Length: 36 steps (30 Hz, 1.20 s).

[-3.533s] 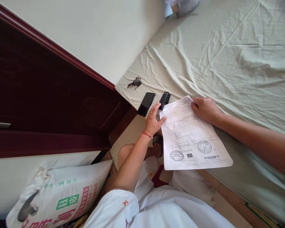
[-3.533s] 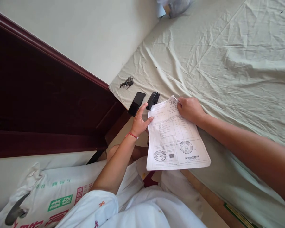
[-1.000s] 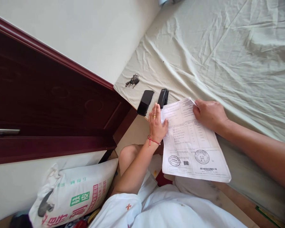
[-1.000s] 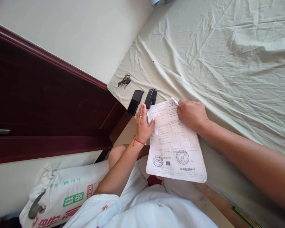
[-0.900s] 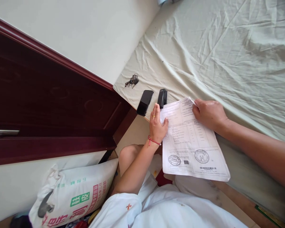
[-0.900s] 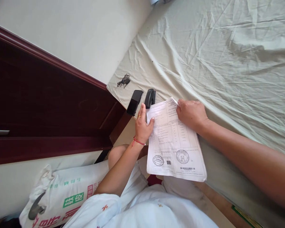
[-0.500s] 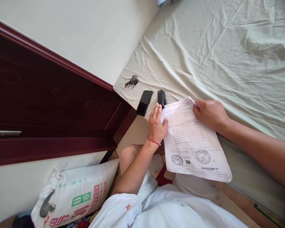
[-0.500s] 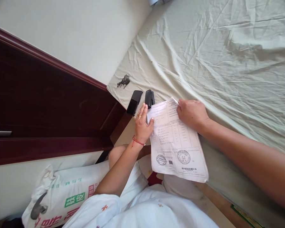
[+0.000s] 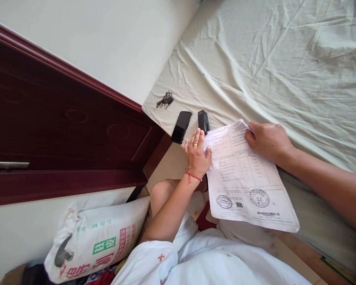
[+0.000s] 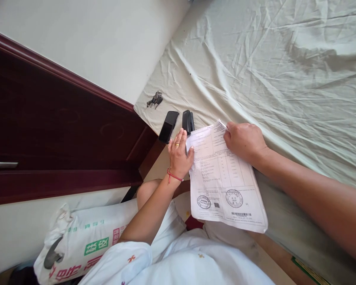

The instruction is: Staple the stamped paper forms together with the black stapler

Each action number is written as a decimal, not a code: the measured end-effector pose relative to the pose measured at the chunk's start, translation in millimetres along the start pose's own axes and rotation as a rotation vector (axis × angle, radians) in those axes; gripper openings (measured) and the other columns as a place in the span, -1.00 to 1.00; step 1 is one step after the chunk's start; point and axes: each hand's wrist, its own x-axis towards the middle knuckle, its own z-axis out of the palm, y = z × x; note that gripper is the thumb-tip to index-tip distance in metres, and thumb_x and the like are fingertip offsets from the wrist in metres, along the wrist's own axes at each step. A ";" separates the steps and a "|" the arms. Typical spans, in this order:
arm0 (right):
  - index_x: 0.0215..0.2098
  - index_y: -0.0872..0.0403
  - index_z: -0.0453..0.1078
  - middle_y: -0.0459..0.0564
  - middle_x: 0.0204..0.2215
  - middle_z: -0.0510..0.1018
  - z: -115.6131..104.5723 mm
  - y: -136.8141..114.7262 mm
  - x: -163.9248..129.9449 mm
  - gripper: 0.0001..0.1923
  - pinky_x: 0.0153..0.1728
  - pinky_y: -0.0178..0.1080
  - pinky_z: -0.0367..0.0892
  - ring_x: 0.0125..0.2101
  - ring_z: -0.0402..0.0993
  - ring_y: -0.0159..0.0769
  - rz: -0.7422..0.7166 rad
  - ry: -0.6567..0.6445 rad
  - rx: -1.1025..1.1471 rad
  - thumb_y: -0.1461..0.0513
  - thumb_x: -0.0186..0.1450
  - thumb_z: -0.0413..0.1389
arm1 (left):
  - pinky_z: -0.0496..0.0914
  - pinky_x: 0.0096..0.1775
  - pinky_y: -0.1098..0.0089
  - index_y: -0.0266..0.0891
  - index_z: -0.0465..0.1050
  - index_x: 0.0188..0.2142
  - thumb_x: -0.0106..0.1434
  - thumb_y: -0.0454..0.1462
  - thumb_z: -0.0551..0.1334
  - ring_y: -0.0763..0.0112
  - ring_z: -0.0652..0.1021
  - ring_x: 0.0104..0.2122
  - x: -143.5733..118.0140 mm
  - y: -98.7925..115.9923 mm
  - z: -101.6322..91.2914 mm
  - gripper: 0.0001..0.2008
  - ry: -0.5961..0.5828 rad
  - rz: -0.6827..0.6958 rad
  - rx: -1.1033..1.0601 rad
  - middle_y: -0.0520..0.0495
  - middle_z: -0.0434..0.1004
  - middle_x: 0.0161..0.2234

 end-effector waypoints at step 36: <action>-0.27 0.03 0.41 0.03 -0.42 0.57 4.0 8.5 6.9 -0.73 -0.36 -0.18 -0.01 -0.42 0.40 -0.18 -0.248 -0.042 -0.047 0.15 0.42 -0.10 | 0.46 0.09 0.08 -0.18 0.47 -0.22 0.52 -0.08 -0.05 0.16 0.58 -0.03 -60.7 -40.6 -12.8 -0.61 0.233 -0.242 -0.166 -0.25 0.60 -0.16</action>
